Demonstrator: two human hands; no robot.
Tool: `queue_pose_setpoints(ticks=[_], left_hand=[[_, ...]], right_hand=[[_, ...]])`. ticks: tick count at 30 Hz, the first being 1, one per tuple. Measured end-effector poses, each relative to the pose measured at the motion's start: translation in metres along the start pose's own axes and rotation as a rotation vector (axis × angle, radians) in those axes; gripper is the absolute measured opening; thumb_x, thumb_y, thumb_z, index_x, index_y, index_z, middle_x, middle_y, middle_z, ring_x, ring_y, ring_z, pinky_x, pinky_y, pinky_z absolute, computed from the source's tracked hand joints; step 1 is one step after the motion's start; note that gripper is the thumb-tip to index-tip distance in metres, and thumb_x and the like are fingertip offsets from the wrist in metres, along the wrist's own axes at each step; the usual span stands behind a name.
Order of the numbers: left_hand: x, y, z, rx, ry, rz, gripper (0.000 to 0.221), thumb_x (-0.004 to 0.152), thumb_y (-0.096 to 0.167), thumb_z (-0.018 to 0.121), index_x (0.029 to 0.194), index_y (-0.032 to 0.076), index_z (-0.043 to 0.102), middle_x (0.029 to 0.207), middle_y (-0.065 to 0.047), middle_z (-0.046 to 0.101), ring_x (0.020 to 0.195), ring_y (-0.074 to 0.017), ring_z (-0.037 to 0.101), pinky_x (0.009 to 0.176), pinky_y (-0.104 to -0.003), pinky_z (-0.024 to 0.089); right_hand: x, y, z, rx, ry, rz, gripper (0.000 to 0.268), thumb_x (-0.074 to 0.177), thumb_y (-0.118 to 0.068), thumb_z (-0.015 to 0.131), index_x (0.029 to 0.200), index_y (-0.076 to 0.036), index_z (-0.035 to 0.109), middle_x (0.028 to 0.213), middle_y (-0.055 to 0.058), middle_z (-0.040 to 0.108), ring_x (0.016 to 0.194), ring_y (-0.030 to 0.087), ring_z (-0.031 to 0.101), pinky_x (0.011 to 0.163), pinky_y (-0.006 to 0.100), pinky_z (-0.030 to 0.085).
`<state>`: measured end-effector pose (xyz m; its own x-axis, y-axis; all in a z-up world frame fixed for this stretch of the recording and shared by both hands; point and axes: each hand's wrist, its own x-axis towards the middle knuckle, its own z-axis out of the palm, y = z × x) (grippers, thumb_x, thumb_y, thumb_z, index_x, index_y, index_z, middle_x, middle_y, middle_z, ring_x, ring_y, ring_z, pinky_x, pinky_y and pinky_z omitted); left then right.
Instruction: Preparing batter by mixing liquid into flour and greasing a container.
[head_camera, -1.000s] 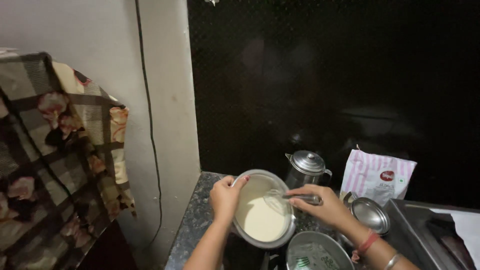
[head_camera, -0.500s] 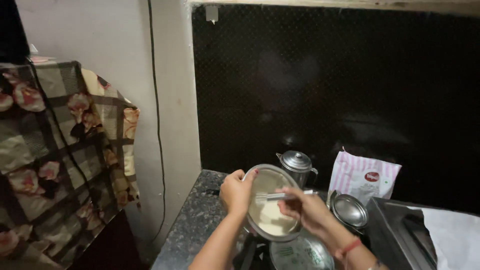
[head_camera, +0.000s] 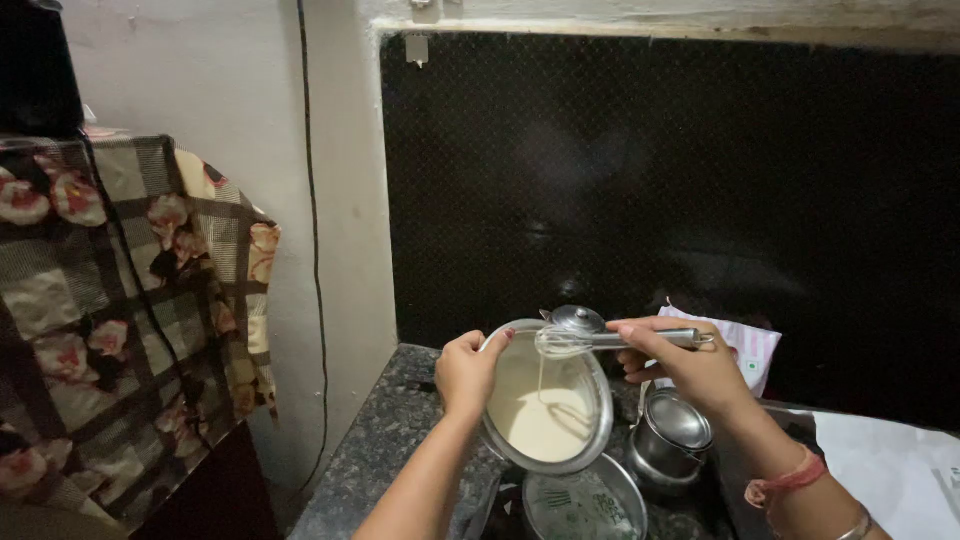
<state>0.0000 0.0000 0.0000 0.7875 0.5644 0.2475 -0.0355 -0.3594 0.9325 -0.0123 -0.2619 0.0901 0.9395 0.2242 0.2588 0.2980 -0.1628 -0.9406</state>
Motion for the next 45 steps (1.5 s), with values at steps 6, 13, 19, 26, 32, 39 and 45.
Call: queue_pose_setpoints(ticks=[6,13,19,26,32,39,45], left_hand=[[0.006,0.005,0.0,0.007,-0.021,0.043,0.059,0.078,0.058,0.076,0.058,0.006,0.056,0.056,-0.012,0.062,0.054,-0.0258,0.061,0.057,-0.043,0.046],[0.012,0.016,0.002,0.013,-0.011,0.103,0.057,0.078,0.056,0.076,0.059,0.006,0.056,0.056,-0.013,0.061,0.054,-0.0282,0.06,0.057,-0.044,0.046],[0.018,0.016,0.01,0.031,0.02,0.019,0.054,0.078,0.056,0.076,0.06,0.008,0.059,0.059,-0.012,0.064,0.058,-0.0295,0.063,0.061,-0.045,0.048],[0.025,-0.02,0.042,0.071,0.044,-0.116,0.056,0.077,0.059,0.076,0.059,0.009,0.059,0.06,-0.011,0.065,0.06,-0.0322,0.063,0.062,-0.048,0.048],[0.014,-0.036,0.056,0.085,0.032,-0.184,0.059,0.074,0.062,0.078,0.057,0.009,0.059,0.059,-0.01,0.063,0.058,-0.0321,0.061,0.06,-0.046,0.046],[0.015,-0.057,0.056,-0.048,-0.055,-0.226,0.056,0.073,0.058,0.08,0.055,0.008,0.059,0.055,-0.007,0.059,0.051,-0.0207,0.051,0.055,-0.042,0.042],[0.013,-0.044,0.068,-0.087,-0.079,-0.18,0.058,0.075,0.06,0.079,0.055,0.009,0.059,0.052,-0.004,0.058,0.048,-0.0179,0.051,0.052,-0.037,0.043]], right_hand=[[0.004,0.029,-0.01,-0.167,0.017,-0.103,0.03,0.087,-0.026,0.073,0.11,-0.009,0.083,0.075,0.009,0.074,0.063,0.014,0.066,0.057,0.029,0.054],[0.0,0.05,-0.014,-0.173,-0.057,-0.128,0.03,0.084,-0.026,0.075,0.108,-0.01,0.083,0.077,0.001,0.08,0.059,0.008,0.066,0.053,0.023,0.052],[-0.004,0.1,-0.008,-0.212,-0.014,0.004,0.026,0.085,-0.022,0.075,0.105,-0.009,0.087,0.065,0.003,0.074,0.051,0.009,0.058,0.047,0.023,0.042],[-0.004,0.081,0.032,-0.055,-0.079,0.191,0.026,0.084,-0.023,0.077,0.091,0.0,0.087,0.057,0.01,0.07,0.044,0.015,0.061,0.043,0.028,0.048],[0.012,0.064,0.047,-0.068,-0.163,0.274,0.027,0.086,-0.024,0.077,0.088,0.002,0.083,0.061,0.007,0.073,0.05,0.013,0.067,0.049,0.029,0.057],[0.032,0.045,0.009,-0.711,-0.126,0.349,0.022,0.087,-0.03,0.077,0.092,-0.01,0.086,0.065,0.008,0.078,0.051,0.013,0.068,0.053,0.026,0.052],[0.023,0.042,0.052,-0.347,-0.146,0.091,0.028,0.084,-0.032,0.079,0.092,-0.006,0.087,0.06,0.007,0.073,0.051,0.01,0.066,0.051,0.026,0.052]])
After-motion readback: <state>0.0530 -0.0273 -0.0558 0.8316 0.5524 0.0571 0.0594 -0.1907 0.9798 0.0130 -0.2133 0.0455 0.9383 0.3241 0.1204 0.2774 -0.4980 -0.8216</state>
